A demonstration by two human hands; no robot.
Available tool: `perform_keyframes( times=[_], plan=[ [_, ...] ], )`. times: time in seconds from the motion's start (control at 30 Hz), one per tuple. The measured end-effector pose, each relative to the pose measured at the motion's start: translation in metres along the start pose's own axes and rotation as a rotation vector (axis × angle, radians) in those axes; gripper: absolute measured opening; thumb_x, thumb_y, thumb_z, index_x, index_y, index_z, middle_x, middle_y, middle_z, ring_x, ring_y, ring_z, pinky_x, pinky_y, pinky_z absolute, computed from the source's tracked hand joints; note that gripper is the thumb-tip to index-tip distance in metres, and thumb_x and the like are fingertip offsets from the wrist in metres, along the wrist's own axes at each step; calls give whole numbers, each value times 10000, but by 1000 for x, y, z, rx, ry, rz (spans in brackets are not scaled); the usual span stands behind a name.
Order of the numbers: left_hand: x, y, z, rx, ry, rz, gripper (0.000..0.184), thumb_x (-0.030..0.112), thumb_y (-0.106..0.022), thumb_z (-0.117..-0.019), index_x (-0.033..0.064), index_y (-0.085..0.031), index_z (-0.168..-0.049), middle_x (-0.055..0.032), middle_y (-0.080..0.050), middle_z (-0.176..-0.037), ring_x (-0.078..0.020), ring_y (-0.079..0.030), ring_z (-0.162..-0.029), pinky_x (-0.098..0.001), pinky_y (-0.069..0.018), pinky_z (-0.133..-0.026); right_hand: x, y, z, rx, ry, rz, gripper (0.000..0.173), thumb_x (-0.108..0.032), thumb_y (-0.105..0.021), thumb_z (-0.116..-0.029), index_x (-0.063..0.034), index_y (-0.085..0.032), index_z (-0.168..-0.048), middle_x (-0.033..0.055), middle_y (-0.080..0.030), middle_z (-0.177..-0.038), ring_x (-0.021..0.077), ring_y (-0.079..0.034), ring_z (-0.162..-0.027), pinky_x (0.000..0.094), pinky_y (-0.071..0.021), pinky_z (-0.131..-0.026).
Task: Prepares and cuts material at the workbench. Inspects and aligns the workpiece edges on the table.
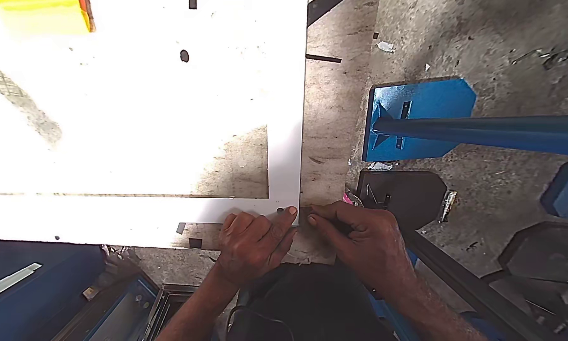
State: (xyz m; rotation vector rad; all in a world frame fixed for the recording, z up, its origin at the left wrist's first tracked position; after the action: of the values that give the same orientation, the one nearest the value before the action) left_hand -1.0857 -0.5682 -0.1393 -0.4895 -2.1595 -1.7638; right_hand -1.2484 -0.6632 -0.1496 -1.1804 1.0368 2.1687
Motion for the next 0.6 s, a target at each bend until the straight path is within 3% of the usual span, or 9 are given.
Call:
perform_keyframes(
  times=[0.6],
  plan=[
    [1, 0, -3, -28, -10, -17, 381, 474, -584, -994, 269, -737, -1276, 16, -447, -608, -164, -405, -608, -322, -306, -629, 3, 1, -2, -11, -10, -48, 167, -255, -703, -974, -113, -784, -1005, -78, -749, -855, -59, -671, -736, 108, -560, -645]
  ],
)
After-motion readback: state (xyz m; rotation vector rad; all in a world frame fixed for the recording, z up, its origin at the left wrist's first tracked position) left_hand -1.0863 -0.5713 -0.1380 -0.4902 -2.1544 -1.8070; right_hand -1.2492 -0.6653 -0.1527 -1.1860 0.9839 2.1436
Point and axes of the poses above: each hand's wrist, its own z-axis away from the middle knuckle, its own y-axis out of the back of the hand, x = y × z, the point moved 8 cm from there along -z, towards the middle knuckle
